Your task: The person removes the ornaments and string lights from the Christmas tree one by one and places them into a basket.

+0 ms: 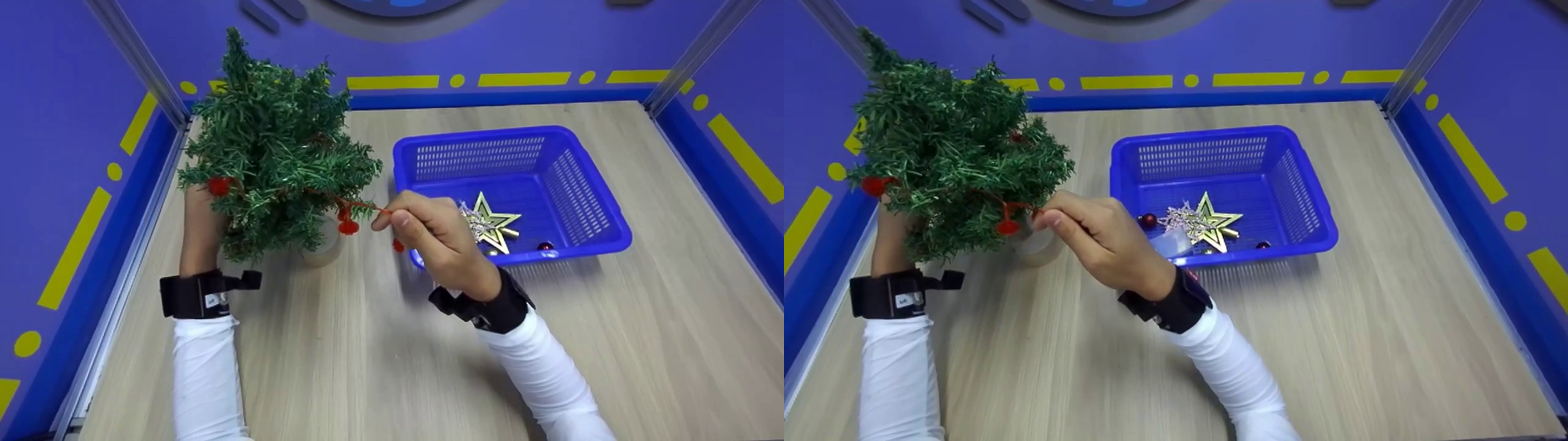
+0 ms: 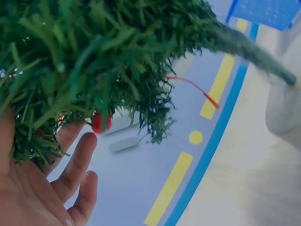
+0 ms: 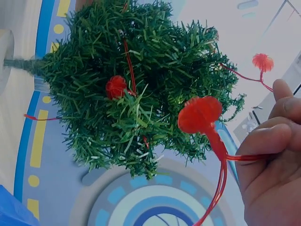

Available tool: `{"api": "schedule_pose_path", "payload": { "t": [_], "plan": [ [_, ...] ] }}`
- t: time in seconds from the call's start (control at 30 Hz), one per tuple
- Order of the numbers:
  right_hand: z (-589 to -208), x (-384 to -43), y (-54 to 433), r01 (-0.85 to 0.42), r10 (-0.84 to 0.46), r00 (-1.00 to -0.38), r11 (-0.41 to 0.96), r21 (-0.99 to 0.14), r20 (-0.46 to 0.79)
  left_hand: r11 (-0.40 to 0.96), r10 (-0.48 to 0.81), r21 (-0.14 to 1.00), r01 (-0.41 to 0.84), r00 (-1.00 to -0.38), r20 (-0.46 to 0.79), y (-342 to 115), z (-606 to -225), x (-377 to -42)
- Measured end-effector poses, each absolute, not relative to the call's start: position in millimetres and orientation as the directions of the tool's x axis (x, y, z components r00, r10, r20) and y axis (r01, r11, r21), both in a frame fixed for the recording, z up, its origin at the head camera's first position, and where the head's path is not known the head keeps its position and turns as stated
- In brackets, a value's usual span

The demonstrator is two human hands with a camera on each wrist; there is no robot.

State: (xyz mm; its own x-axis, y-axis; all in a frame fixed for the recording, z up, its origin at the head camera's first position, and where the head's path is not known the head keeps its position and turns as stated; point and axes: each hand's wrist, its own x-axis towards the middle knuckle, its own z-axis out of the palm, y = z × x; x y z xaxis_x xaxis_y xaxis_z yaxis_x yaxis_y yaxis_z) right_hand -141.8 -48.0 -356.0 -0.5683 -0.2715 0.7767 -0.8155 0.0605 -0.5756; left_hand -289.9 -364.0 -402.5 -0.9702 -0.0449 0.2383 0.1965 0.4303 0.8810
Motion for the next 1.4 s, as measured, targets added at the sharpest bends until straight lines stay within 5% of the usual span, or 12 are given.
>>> {"api": "schedule_pose_path", "payload": {
  "t": [0.23,0.63,0.83,1.13,1.4],
  "plan": [
    [-357.1,-141.2,-50.2,-0.825,-0.308,-0.549,0.052,-0.563,0.777,0.465,-0.024,0.839,0.282,-0.944,0.33,-366.9,-401.0,-289.5],
    [-354.0,-140.6,-50.8,-0.823,-0.23,-0.554,0.008,-0.567,0.8,0.141,-0.177,0.911,0.388,-0.895,0.409,-351.9,-388.8,-279.4],
    [-356.8,-139.4,-61.5,-0.828,-0.312,-0.488,-0.13,-0.545,0.816,0.16,-0.209,0.89,0.426,-0.867,0.452,-350.2,-392.7,-281.4],
    [-356.8,-132.2,-66.2,-0.841,-0.563,-0.428,-0.04,-0.54,0.707,0.055,-0.2,0.949,0.31,-0.928,0.314,-362.9,-405.3,-294.2],
    [-352.4,-131.7,-56.2,-0.843,-0.514,-0.442,-0.043,-0.536,0.736,-0.044,-0.231,0.949,0.314,-0.927,0.296,-365.5,-403.2,-296.0]
  ]
}}
